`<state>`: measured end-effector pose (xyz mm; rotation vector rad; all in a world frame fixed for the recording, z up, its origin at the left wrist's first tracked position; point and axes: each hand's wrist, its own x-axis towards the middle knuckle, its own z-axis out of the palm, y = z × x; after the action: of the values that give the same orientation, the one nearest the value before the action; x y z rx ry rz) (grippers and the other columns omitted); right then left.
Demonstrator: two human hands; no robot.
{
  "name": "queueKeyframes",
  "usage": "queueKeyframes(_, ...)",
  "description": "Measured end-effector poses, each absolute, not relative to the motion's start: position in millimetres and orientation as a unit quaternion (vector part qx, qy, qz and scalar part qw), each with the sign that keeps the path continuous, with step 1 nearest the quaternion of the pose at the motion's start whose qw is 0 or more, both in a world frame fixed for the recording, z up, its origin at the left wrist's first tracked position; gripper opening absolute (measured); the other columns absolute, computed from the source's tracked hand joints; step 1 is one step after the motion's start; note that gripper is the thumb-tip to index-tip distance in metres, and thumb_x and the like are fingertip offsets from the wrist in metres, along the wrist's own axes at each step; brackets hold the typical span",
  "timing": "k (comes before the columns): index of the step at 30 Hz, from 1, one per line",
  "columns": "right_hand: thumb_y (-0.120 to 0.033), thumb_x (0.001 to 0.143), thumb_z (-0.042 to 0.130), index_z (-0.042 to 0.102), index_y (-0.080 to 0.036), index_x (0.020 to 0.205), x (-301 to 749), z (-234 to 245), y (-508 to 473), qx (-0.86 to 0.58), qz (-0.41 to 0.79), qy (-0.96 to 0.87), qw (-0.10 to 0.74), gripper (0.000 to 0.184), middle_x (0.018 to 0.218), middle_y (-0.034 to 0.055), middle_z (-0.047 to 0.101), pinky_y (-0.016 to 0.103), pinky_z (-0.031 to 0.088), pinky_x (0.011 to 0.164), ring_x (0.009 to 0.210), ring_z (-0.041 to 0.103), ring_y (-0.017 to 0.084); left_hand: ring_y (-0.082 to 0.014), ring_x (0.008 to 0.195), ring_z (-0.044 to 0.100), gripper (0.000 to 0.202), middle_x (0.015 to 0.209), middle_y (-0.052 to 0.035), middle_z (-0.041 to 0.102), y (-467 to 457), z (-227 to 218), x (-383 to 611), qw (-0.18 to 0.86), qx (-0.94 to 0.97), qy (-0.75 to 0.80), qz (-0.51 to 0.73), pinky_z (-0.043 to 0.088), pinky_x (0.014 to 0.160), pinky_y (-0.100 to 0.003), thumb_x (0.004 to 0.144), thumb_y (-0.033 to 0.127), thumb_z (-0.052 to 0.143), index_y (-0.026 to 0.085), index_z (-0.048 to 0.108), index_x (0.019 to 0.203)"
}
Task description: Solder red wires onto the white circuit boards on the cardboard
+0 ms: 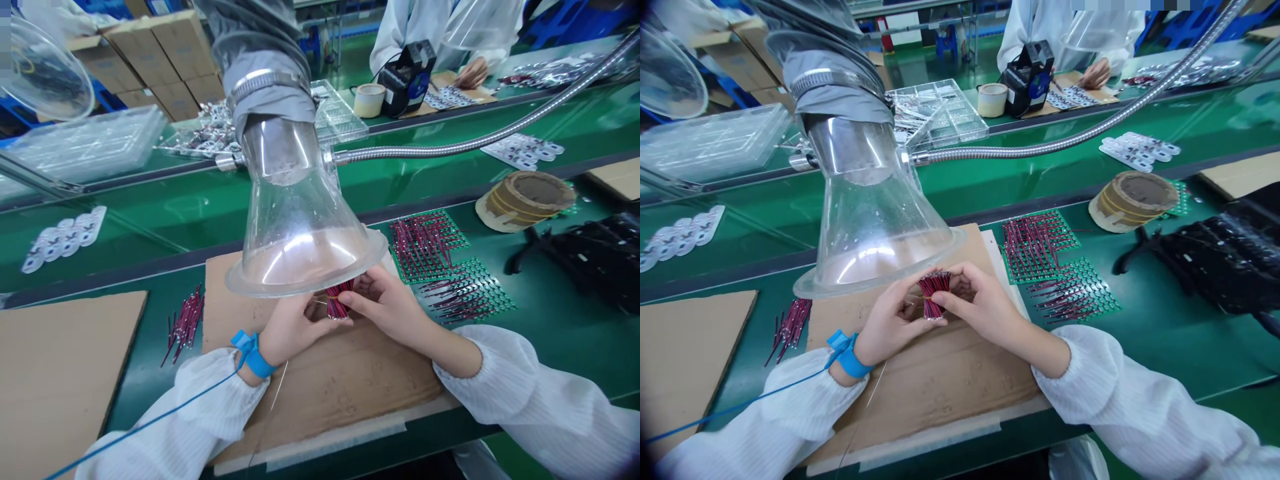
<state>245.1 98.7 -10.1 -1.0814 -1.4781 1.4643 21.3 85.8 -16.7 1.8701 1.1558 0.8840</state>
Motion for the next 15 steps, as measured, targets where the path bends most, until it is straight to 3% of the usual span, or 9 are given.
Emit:
queueKeyframes(4, -0.056, 0.097, 0.081, 0.072, -0.025, 0.102, 247.2, -11.1, 102.4, -0.416, 0.614, -0.573, 0.349, 0.034, 0.096, 0.0036, 0.079, 0.037, 0.064, 0.080, 0.088, 0.077, 0.023, -0.0275, 0.102, 0.077, 0.083, 0.149, -0.0130, 0.072, 85.8, -18.1, 18.0, 0.301, 0.780, 0.436, 0.332, 0.069, 0.089, -0.044, 0.092, 0.055, 0.091, 0.036, 0.054, 0.164)
queueKeyframes(7, -0.057, 0.103, 0.072, 0.074, -0.023, 0.106, 247.5, -12.0, 102.9, -0.394, 0.613, -0.600, 0.329, 0.034, 0.102, 0.0058, 0.080, 0.041, 0.064, 0.090, 0.098, 0.078, 0.026, -0.0352, 0.134, 0.072, 0.081, 0.161, -0.0140, 0.065, 87.0, -20.0, 16.4, 0.268, 0.807, 0.415, 0.323, 0.066, 0.109, -0.051, 0.098, 0.044, 0.087, 0.036, 0.047, 0.169)
queueKeyframes(10, -0.054, 0.099, 0.079, 0.073, -0.023, 0.116, 244.4, -16.5, 99.4, -0.395, 0.582, -0.631, 0.328, 0.037, 0.112, 0.0079, 0.081, 0.044, 0.065, 0.094, 0.106, 0.078, 0.029, -0.0349, 0.150, 0.063, 0.073, 0.166, -0.0129, 0.060, 88.5, -21.3, 16.7, 0.248, 0.831, 0.391, 0.307, 0.058, 0.122, -0.054, 0.106, 0.028, 0.074, 0.037, 0.043, 0.172)
queueKeyframes(13, -0.048, 0.097, 0.082, 0.072, -0.022, 0.117, 242.0, -19.9, 96.2, -0.420, 0.547, -0.651, 0.318, 0.034, 0.111, 0.0084, 0.082, 0.043, 0.065, 0.089, 0.102, 0.079, 0.029, -0.0317, 0.139, 0.070, 0.074, 0.164, -0.0135, 0.060, 89.5, -21.9, 18.4, 0.274, 0.828, 0.392, 0.293, 0.066, 0.108, -0.047, 0.107, 0.028, 0.072, 0.037, 0.040, 0.173)
queueKeyframes(15, -0.043, 0.101, 0.077, 0.072, -0.023, 0.115, 242.9, -19.1, 96.5, -0.428, 0.517, -0.669, 0.320, 0.025, 0.110, 0.0078, 0.082, 0.041, 0.064, 0.088, 0.100, 0.078, 0.027, -0.0272, 0.108, 0.079, 0.088, 0.143, -0.0123, 0.073, 89.7, -22.7, 19.1, 0.322, 0.798, 0.410, 0.302, 0.069, 0.083, -0.038, 0.098, 0.041, 0.086, 0.033, 0.040, 0.173)
